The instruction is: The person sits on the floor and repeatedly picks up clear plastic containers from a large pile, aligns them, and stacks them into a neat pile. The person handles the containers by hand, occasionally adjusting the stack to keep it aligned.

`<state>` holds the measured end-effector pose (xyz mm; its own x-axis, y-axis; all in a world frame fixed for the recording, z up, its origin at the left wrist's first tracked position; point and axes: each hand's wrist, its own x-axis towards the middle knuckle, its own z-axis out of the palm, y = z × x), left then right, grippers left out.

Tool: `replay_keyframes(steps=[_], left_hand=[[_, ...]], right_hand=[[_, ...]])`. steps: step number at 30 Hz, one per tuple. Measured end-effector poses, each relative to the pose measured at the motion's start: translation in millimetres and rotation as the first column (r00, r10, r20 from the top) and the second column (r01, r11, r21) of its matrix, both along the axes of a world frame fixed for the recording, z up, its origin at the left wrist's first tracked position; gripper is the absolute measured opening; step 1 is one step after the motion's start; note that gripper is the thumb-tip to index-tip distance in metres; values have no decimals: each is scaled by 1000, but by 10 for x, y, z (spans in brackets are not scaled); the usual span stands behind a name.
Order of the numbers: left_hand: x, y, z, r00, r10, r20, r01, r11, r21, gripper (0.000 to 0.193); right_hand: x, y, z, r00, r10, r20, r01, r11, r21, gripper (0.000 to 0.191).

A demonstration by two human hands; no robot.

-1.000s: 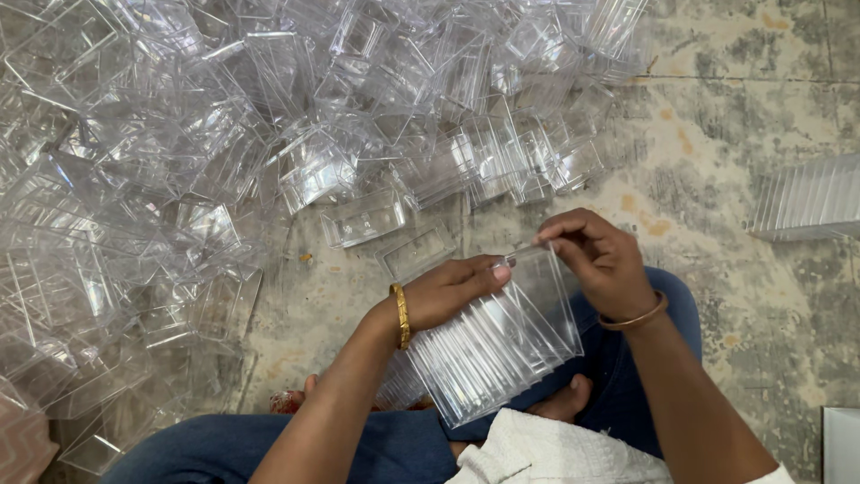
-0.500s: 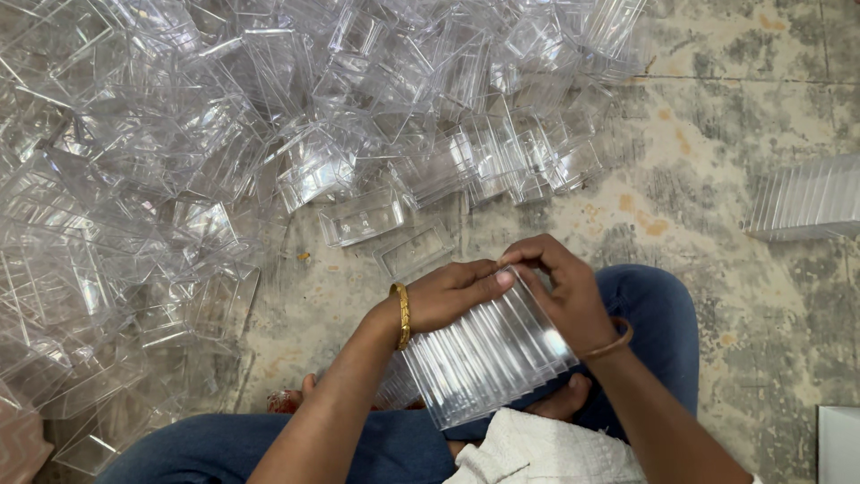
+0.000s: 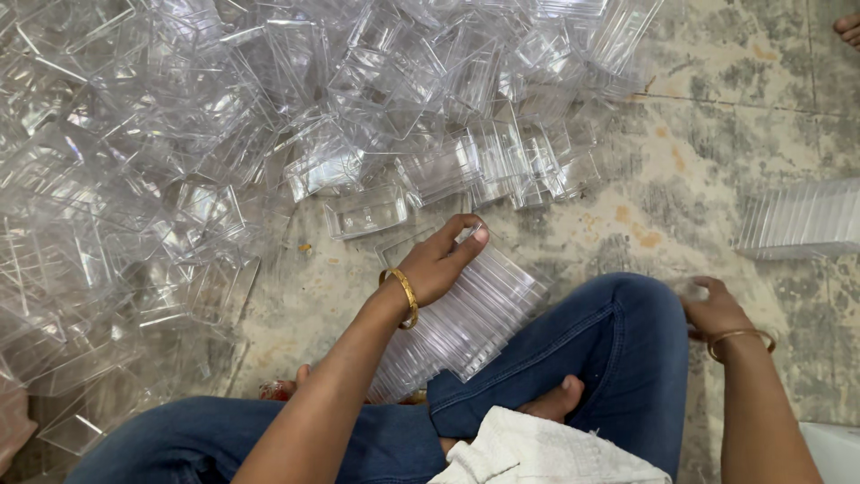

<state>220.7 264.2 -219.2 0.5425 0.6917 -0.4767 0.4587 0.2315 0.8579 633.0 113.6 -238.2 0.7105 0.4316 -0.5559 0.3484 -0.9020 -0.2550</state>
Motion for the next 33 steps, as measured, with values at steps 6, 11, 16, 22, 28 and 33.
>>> replay_keyframes(steps=[6, 11, 16, 22, 28, 33], left_hand=[[-51, -1, 27, 1000, -20, -8, 20, 1000, 4, 65], [-62, -23, 4, 999, -32, 39, 29, 996, 84, 66], [-22, -70, -5, 996, -76, 36, 72, 993, 98, 70], [-5, -118, 62, 977, -208, 43, 202, 973, 108, 80], [43, -116, 70, 971, -228, 70, 224, 972, 71, 81], [30, -149, -13, 971, -237, 39, 233, 969, 82, 82]], right_hand=[[-203, 229, 65, 989, 82, 126, -133, 865, 483, 50], [-703, 710, 494, 959, 268, -92, -17, 380, 925, 43], [-1473, 965, 845, 815, 456, -359, 6, 612, 791, 54], [-1867, 999, 808, 660, 555, -506, -148, 756, 637, 55], [-1729, 918, 742, 633, 512, -581, -14, 758, 653, 57], [-1943, 800, 734, 598, 502, -625, 33, 764, 645, 47]])
